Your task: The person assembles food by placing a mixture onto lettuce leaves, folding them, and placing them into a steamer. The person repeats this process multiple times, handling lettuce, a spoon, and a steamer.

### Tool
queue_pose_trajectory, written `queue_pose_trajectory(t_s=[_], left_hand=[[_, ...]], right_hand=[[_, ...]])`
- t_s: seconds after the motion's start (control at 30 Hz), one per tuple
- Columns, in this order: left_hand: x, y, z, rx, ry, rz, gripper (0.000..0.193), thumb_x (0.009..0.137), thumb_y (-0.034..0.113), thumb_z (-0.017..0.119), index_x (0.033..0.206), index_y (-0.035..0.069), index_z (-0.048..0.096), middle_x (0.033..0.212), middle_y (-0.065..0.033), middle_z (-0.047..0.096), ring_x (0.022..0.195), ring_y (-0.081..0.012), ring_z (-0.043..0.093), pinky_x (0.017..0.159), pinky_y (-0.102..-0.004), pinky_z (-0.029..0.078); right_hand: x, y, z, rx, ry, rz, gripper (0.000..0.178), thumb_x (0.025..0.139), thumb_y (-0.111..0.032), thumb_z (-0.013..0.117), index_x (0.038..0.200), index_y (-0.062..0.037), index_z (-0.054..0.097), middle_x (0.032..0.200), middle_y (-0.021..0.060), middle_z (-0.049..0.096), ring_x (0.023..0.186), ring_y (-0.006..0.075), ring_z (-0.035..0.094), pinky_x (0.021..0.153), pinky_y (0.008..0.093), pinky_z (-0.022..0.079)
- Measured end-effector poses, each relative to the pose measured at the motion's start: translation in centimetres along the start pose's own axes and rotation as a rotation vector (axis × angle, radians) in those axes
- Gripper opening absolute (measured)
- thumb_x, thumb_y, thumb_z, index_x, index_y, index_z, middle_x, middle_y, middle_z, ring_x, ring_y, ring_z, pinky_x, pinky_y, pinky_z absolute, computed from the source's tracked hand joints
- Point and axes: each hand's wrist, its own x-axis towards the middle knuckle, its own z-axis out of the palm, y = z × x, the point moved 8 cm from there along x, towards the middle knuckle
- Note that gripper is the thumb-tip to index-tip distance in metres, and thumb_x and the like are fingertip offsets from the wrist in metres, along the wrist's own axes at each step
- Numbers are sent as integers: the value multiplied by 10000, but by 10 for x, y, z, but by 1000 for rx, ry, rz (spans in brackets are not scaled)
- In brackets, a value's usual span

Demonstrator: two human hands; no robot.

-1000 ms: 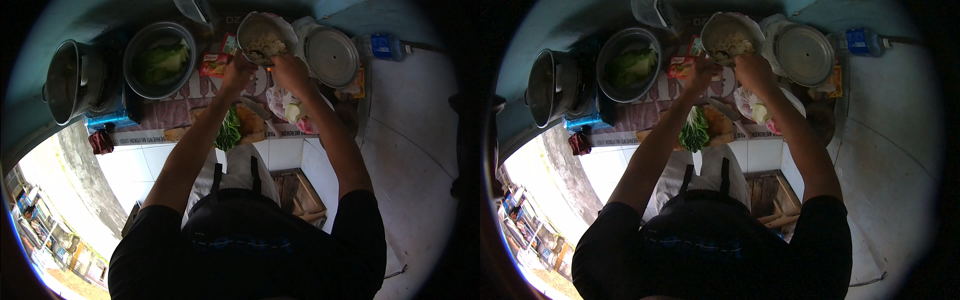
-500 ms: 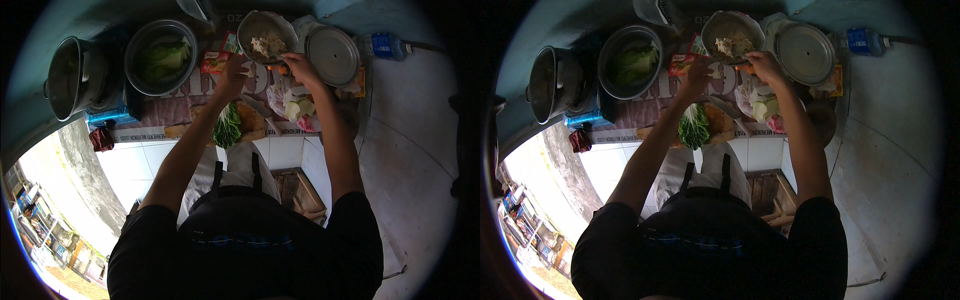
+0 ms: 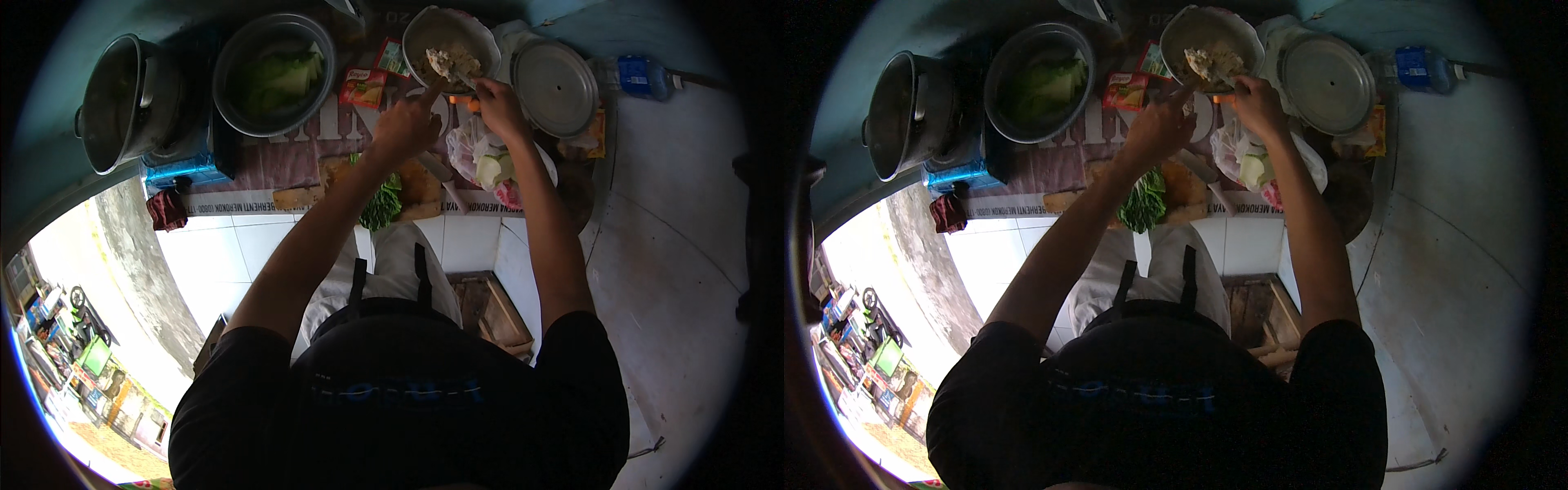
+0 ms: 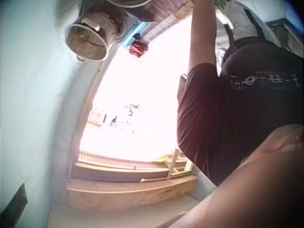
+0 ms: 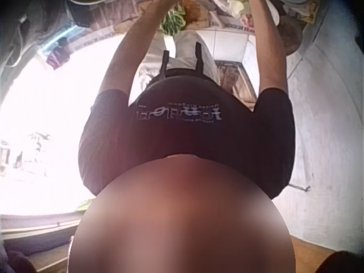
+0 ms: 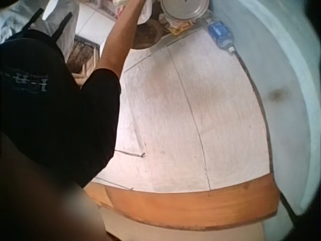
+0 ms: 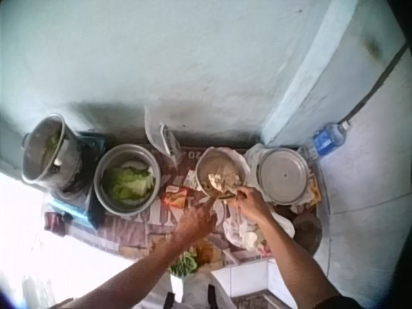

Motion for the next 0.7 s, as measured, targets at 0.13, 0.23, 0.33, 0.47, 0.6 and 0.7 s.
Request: queue_pose_trajectory(t_s=[0.13, 0.23, 0.33, 0.47, 0.6, 0.7], left_hand=[[39, 12, 1, 270, -60, -14, 717, 903, 212, 570, 1591, 251, 371, 1007, -217, 748, 915, -416, 748, 812, -532, 599], [42, 6, 7, 279, -142, -25, 711, 910, 207, 578, 1590, 251, 373, 1043, -239, 734, 926, -431, 737, 813, -550, 595], [37, 0, 6, 322, -107, 21, 653, 922, 198, 575, 1556, 229, 426, 1064, -235, 730, 952, -434, 728, 811, -549, 594], [29, -4, 3, 229, -31, 104, 520, 924, 227, 596, 1440, 178, 549, 1036, -208, 736, 913, -430, 723, 786, -536, 589], [8, -21, -19, 101, 139, 97, 327, 909, 233, 663, 1204, 96, 694, 942, -178, 735, 815, -369, 714, 740, -469, 574], [-31, -59, -39, -178, 228, -51, 204, 889, 166, 702, 1057, 50, 713, 857, -159, 713, 742, -300, 691, 693, -411, 552]], right_hand=[[-5, -6, -1, 14, 31, 32, 339, 1016, -209, 544, 1225, -4, 715, 1043, 230, 748, 976, 341, 736, 857, 414, 554], [-7, -1, -4, 65, 57, 66, 340, 997, -215, 555, 1209, -11, 726, 1072, 248, 741, 1018, 382, 730, 877, 435, 558], [-5, 3, -4, 47, 59, 57, 340, 993, -223, 561, 1208, -20, 729, 1076, 238, 744, 1031, 375, 728, 880, 434, 555], [-5, 12, -3, 44, 32, 81, 331, 993, -226, 569, 1201, -27, 732, 1064, 213, 754, 1005, 348, 737, 871, 416, 555], [-15, 19, -7, 172, 6, 169, 311, 1006, -216, 580, 1187, -13, 730, 1039, 198, 758, 950, 312, 742, 841, 398, 550], [-36, 2, -9, 205, -9, 68, 301, 1024, -211, 579, 1191, -5, 722, 991, 179, 757, 899, 274, 736, 805, 379, 541]])
